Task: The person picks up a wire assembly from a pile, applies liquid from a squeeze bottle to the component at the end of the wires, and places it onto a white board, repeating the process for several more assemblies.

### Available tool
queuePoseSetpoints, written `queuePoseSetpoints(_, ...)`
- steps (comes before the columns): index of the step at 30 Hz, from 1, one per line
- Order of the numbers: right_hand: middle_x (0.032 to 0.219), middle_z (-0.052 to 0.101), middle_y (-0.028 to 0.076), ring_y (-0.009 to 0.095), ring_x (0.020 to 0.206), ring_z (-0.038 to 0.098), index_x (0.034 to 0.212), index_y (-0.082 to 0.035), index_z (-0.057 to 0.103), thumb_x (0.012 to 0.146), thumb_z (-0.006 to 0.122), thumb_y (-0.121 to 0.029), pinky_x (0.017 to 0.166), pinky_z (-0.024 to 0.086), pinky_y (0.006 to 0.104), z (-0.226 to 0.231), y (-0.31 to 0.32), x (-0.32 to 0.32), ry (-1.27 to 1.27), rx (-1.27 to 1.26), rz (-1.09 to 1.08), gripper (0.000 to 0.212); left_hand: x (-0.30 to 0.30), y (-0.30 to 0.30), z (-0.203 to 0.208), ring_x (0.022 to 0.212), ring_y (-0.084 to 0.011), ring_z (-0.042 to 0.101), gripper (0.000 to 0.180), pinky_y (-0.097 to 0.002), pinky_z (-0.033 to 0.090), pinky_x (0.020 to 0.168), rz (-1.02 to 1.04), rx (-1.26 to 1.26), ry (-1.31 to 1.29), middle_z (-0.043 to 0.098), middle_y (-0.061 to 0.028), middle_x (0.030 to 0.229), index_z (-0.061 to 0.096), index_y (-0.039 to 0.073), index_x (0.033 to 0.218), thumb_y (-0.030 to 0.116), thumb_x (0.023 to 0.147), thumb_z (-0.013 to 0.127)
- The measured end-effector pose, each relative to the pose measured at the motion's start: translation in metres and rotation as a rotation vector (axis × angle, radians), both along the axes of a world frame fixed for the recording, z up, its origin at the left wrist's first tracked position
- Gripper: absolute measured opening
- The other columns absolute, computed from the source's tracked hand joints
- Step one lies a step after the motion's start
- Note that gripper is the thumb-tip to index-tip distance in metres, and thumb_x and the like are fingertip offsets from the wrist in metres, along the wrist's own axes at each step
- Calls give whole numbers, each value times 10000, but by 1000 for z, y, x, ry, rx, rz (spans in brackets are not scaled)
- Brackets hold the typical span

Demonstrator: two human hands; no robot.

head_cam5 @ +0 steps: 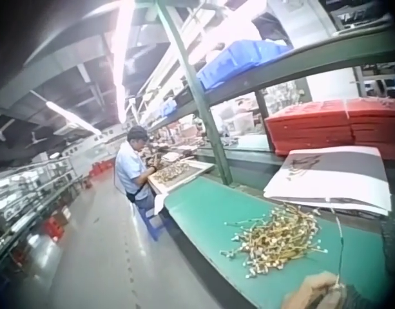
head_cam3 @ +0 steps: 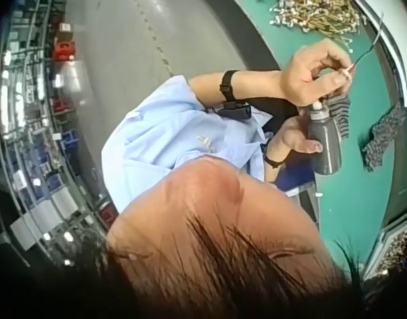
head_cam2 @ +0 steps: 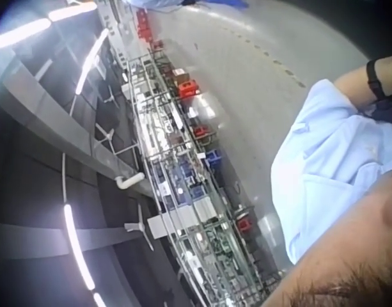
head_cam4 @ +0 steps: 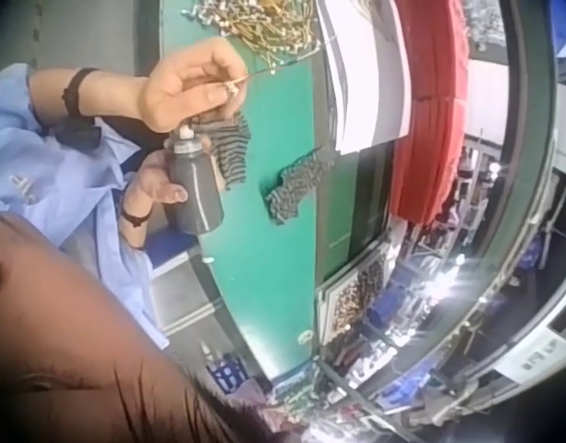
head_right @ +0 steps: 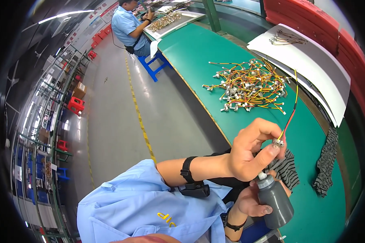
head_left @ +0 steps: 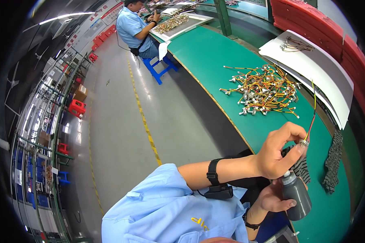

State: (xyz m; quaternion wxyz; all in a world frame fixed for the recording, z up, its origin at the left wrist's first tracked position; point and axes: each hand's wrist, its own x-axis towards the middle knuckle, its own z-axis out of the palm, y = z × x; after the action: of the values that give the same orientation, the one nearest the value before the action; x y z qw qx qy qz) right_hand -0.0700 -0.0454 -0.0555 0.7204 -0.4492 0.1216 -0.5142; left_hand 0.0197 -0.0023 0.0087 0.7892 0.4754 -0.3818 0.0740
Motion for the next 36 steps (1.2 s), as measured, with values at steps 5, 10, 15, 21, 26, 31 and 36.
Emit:
queuePoseSetpoints(5, 859, 544, 130, 252, 801, 618, 994, -9, 458, 785, 572, -616, 625, 522, 311, -15, -1, 0, -102, 258, 185, 652, 1, 13, 5, 665, -94, 489, 196, -241, 398, 574, 123, 36, -169, 539, -84, 769, 442, -43, 1058, 43, 888, 486)
queuePoseSetpoints(10, 889, 539, 134, 264, 802, 612, 999, -13, 456, 787, 575, -609, 652, 526, 319, -5, 18, 2, -90, 261, 222, 644, -4, 26, 6, 624, -62, 442, 192, -219, 354, 545, 187, 64, 29, 518, -50, 721, 447, -28, 1043, 87, 892, 476)
queuePoseSetpoints(15, 910, 529, 127, 290, 816, 606, 990, -8, 453, 790, 565, -618, 672, 533, 327, 7, 28, 6, -97, 175, 190, 652, -18, 36, 18, 593, -30, 389, 153, -211, 302, 528, 143, 37, 203, 507, -23, 717, 450, -6, 1025, 95, 910, 449)
queuePoseSetpoints(21, 932, 535, 125, 269, 808, 571, 1076, -20, 411, 773, 600, -642, 658, 493, 321, -3, 20, 6, -144, -70, 278, 718, -15, 42, 14, 543, -8, 345, 127, -210, 255, 489, 156, 66, 238, 475, 20, 653, 447, 17, 1016, 110, 928, 449)
queuePoseSetpoints(26, 932, 556, 134, 250, 817, 504, 1196, -58, 362, 774, 638, -642, 745, 434, 398, -6, -3, 11, -276, -559, 304, 772, -17, 48, 29, 493, -8, 307, 114, -218, 218, 448, 128, 139, 321, 405, 60, 586, 441, 34, 1008, 126, 940, 448)
queuePoseSetpoints(31, 815, 592, 78, 224, 692, 531, 1209, -107, 347, 732, 719, -585, 771, 419, 465, 14, -18, 11, -295, -961, 205, 771, -6, 48, 33, 467, -15, 281, 99, -229, 197, 432, -114, 168, 489, 342, 74, 555, 432, 48, 988, 134, 942, 447)
queuePoseSetpoints(36, 831, 592, 99, 216, 669, 537, 1232, -99, 341, 748, 696, -602, 723, 444, 429, 10, -1, 10, -275, -784, 202, 783, -2, 47, 40, 460, -21, 277, 98, -238, 193, 425, -194, 153, 482, 314, 73, 545, 426, 53, 975, 142, 939, 447)
